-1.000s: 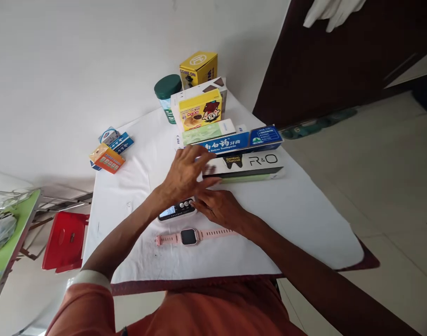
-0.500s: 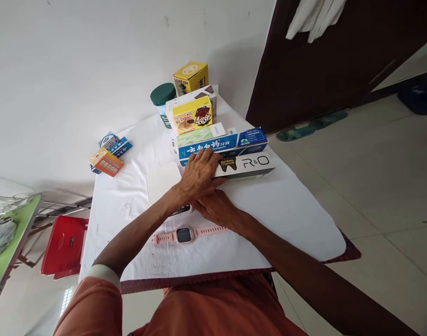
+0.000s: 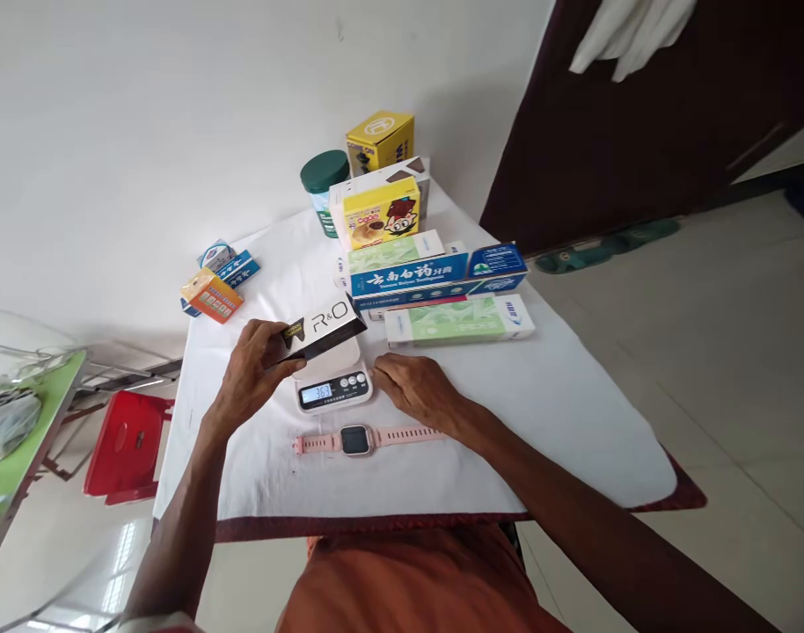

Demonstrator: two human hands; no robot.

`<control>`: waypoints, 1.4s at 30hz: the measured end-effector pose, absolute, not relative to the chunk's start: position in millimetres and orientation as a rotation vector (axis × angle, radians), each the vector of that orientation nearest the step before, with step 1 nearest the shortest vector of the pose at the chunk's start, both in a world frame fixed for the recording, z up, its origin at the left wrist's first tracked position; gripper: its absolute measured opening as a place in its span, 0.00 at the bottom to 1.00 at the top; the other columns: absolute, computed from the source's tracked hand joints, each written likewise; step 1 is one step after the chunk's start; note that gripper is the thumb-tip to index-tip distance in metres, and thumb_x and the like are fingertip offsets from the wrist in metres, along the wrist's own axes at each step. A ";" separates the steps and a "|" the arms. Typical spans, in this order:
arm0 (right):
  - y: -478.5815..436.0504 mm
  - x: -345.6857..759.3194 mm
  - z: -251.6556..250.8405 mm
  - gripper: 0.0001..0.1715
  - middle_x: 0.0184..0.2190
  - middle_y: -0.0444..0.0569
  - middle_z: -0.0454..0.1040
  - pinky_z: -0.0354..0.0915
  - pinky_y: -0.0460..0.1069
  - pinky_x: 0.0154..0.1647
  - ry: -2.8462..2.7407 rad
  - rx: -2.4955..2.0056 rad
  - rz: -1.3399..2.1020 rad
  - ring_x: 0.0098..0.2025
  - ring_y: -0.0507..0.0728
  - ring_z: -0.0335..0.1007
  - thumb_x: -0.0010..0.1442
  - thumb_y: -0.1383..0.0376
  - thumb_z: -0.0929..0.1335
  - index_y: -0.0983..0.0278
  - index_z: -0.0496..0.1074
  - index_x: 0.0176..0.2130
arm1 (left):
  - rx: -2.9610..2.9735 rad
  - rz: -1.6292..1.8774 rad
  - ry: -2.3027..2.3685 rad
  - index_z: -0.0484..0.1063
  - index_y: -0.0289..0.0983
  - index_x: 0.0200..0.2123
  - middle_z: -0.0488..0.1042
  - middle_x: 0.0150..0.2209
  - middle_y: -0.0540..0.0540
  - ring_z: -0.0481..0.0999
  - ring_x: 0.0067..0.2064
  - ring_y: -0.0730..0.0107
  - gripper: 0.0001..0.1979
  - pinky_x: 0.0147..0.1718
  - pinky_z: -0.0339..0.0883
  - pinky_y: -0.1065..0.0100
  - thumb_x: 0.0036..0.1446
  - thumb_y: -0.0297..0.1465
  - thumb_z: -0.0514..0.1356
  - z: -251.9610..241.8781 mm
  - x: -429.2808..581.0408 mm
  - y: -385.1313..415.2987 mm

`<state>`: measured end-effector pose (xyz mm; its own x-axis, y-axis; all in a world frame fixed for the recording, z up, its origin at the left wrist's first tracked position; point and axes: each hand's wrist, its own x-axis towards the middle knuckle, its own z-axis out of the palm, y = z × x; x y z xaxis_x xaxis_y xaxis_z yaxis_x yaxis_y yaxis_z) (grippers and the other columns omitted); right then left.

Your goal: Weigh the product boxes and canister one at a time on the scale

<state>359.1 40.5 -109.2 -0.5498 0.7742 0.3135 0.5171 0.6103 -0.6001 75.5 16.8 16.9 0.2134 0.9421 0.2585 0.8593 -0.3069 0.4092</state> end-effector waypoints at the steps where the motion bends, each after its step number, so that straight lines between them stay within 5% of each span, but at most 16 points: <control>1: 40.7 359.8 -110.6 0.22 0.28 0.47 0.74 0.52 0.49 0.33 -2.258 -1.007 0.599 0.29 0.53 0.64 0.78 0.62 0.60 0.62 0.70 0.32 | 2.280 0.667 1.745 0.74 0.42 0.55 0.74 0.48 0.45 0.77 0.47 0.60 0.20 0.46 0.75 0.60 0.64 0.41 0.71 10.7 69.2 12.9; 9: 41.4 361.4 -112.9 0.23 0.25 0.44 0.70 0.52 0.49 0.31 -2.201 -0.994 0.575 0.26 0.52 0.60 0.77 0.62 0.59 0.61 0.66 0.30 | 2.245 0.571 1.751 0.74 0.40 0.57 0.74 0.50 0.41 0.77 0.50 0.55 0.22 0.51 0.75 0.54 0.62 0.35 0.72 -22.7 64.5 14.3; 13: 41.9 362.9 -112.8 0.23 0.25 0.45 0.70 0.53 0.48 0.30 -2.192 -1.000 0.531 0.26 0.51 0.60 0.78 0.62 0.59 0.61 0.65 0.30 | 2.218 0.590 1.737 0.75 0.43 0.60 0.76 0.54 0.40 0.77 0.56 0.51 0.27 0.55 0.75 0.49 0.61 0.41 0.74 -19.5 64.7 14.1; 16: 42.3 363.4 -113.3 0.23 0.25 0.45 0.71 0.53 0.48 0.30 -2.200 -0.993 0.481 0.25 0.51 0.60 0.78 0.62 0.59 0.61 0.66 0.30 | 2.118 0.775 1.734 0.74 0.45 0.63 0.76 0.60 0.39 0.76 0.62 0.49 0.35 0.59 0.74 0.48 0.57 0.49 0.75 -13.7 60.4 8.1; 26: 42.9 362.9 -114.9 0.24 0.25 0.46 0.73 0.54 0.48 0.30 -2.230 -1.000 0.423 0.26 0.51 0.60 0.78 0.61 0.58 0.62 0.70 0.31 | 1.531 1.556 2.079 0.78 0.38 0.53 0.83 0.50 0.40 0.84 0.53 0.58 0.22 0.53 0.78 0.58 0.70 0.49 0.62 -38.7 45.8 -2.1; 35: 43.2 362.8 -112.1 0.25 0.24 0.46 0.70 0.52 0.49 0.29 -2.252 -1.058 0.503 0.25 0.52 0.58 0.78 0.60 0.59 0.61 0.69 0.29 | 1.753 1.404 1.969 0.75 0.41 0.56 0.82 0.53 0.41 0.82 0.55 0.58 0.19 0.55 0.76 0.53 0.69 0.44 0.66 -26.6 53.7 -3.5; 42: 41.4 364.4 -112.3 0.24 0.24 0.46 0.71 0.53 0.48 0.28 -2.241 -1.023 0.449 0.24 0.51 0.58 0.77 0.61 0.60 0.62 0.69 0.30 | 2.276 0.712 1.843 0.69 0.43 0.66 0.76 0.61 0.38 0.75 0.63 0.48 0.34 0.62 0.71 0.45 0.62 0.46 0.73 -22.3 80.8 4.0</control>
<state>364.4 41.4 -112.3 -0.5022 0.7665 0.4004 0.5528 0.6406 -0.5330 80.8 4.0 -22.3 0.1444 0.9498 0.2774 0.8896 -0.2474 0.3839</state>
